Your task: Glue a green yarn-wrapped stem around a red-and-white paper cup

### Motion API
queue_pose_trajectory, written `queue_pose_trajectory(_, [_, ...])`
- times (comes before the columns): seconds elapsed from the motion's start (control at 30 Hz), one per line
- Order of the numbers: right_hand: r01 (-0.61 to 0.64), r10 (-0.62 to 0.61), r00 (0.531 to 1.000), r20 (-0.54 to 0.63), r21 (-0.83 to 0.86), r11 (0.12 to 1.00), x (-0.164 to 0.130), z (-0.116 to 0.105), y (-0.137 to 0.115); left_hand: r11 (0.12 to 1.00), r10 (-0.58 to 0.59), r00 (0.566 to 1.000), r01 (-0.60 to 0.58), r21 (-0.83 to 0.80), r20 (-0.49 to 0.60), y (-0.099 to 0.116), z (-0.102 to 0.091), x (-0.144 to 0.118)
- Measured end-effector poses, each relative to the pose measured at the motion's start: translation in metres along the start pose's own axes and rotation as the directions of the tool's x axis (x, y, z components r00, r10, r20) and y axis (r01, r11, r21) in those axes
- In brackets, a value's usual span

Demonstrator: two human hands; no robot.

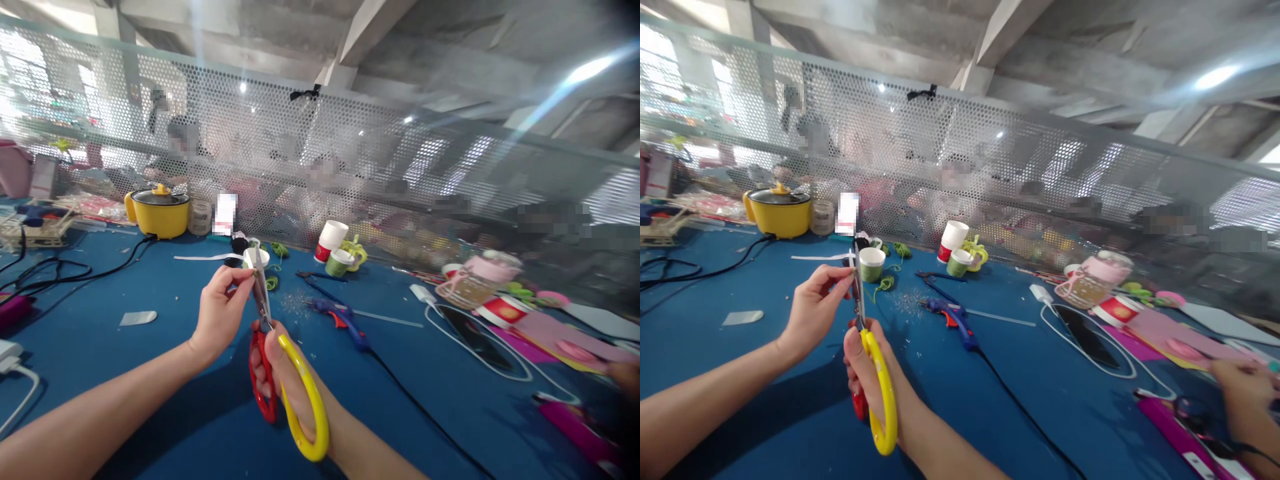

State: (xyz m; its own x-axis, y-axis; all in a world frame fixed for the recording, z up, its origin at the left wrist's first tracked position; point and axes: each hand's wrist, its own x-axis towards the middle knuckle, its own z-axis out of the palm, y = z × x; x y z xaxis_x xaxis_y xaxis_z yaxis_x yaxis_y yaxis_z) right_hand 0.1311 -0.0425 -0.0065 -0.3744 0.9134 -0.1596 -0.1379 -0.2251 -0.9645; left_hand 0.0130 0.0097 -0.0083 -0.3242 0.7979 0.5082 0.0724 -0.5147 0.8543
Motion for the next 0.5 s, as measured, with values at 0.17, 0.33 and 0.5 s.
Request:
queue_pose_trajectory(0.17, [0.003,-0.006,0.999,0.043,0.059,0.998,0.004,-0.002,0.004,1.000,-0.029,1.000,0.029,-0.004,0.009,0.000,0.000,-0.001])
queue_pose_trajectory(0.33, [-0.037,0.032,0.998,0.063,0.075,0.997,0.003,-0.007,0.003,0.975,-0.183,0.983,0.183,-0.128,0.015,0.004,-0.004,0.005])
queue_pose_trajectory(0.5, [-0.211,0.189,0.961,0.203,0.093,0.973,-0.006,-0.019,-0.005,0.938,-0.249,0.963,0.212,-0.275,-0.106,0.001,-0.018,0.027])
